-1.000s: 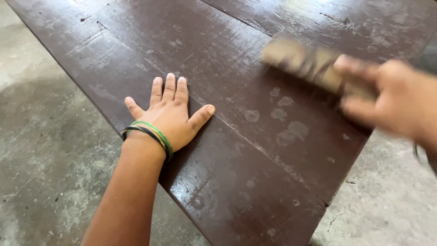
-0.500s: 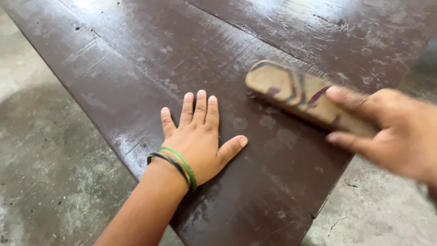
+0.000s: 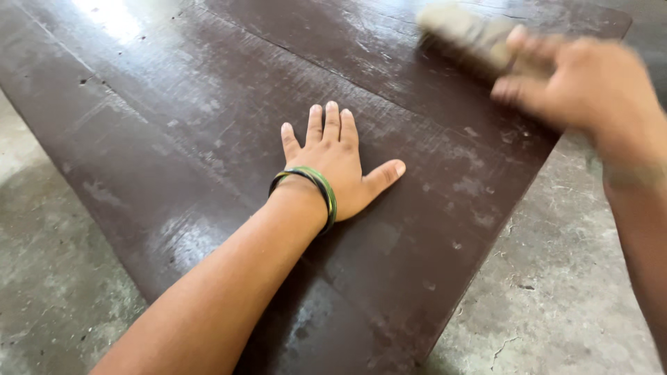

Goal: The person scrubs a dark wooden table using a handheld brush. They scrub the tabletop and edges, moving the brush back and forth while holding the table with the other hand.

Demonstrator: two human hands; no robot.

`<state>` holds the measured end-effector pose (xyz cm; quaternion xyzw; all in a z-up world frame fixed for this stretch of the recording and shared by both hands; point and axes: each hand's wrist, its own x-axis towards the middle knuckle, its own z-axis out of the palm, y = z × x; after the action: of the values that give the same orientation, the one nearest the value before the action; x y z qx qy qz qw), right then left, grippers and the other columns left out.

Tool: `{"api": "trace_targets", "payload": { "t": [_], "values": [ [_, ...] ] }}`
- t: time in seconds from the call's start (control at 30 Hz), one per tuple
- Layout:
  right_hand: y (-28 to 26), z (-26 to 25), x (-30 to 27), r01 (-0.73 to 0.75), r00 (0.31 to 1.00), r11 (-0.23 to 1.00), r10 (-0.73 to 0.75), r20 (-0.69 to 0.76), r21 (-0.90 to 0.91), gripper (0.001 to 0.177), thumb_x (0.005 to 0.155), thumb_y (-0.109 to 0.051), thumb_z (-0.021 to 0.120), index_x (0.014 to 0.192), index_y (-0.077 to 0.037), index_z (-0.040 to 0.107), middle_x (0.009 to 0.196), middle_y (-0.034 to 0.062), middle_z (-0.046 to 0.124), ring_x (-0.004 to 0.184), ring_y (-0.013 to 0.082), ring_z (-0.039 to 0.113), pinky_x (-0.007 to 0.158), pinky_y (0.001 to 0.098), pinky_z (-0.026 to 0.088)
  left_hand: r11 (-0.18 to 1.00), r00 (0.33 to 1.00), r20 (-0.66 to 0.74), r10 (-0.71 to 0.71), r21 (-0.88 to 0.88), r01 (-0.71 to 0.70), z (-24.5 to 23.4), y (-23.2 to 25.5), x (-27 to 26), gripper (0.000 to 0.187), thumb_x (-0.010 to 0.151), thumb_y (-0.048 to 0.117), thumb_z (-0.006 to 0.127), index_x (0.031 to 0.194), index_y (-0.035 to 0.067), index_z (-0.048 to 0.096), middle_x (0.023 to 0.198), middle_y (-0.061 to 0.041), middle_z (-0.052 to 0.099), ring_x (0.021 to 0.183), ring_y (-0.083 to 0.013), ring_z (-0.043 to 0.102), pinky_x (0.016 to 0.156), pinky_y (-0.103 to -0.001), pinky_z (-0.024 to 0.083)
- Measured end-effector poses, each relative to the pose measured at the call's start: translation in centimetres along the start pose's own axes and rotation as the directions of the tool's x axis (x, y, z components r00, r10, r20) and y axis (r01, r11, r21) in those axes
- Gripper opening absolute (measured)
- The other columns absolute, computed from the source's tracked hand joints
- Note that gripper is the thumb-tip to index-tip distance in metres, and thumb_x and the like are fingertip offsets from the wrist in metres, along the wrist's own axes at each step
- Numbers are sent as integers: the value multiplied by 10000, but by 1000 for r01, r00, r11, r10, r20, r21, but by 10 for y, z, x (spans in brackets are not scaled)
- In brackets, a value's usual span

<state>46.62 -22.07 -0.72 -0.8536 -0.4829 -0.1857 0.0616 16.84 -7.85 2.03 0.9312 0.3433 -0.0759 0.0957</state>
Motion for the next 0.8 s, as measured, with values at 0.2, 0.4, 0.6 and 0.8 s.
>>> {"api": "trace_targets", "payload": {
  "t": [0.2,0.4,0.6,0.8],
  "values": [
    [-17,-42,-69,-150,878,973,49,476,178,731,837,-645,673,1518,-412,547,823,64,742,719,213,727,720,403,590,999,999,-43,33,11,-33,6,-4,23,1107,875,801,368,1564,-19,87,1663,-195,34,1540,-333,-48,1185,-612,-23],
    [73,36,50,-242,970,878,223,95,412,719,857,-559,763,1442,-156,653,1237,164,713,967,350,694,869,503,537,1000,999,-38,26,14,-26,5,-2,21,1102,877,800,367,1562,-20,97,1663,-194,44,1542,-326,-42,1185,-611,-18],
    [3,9,69,-117,990,976,101,95,184,728,795,-595,784,1419,-238,665,1173,197,726,945,389,680,821,517,523,1000,999,-45,23,11,-22,2,0,19,1105,877,795,378,1562,-26,102,1661,-198,50,1542,-328,-37,1186,-611,-15],
    [-66,-72,-41,-21,855,997,55,516,-71,804,835,-651,703,1578,-475,451,1088,116,669,978,230,719,916,350,567,999,998,-49,29,16,-28,5,-2,20,1105,878,793,381,1557,-33,105,1659,-204,59,1543,-330,-30,1181,-616,-7]
  ]
}}
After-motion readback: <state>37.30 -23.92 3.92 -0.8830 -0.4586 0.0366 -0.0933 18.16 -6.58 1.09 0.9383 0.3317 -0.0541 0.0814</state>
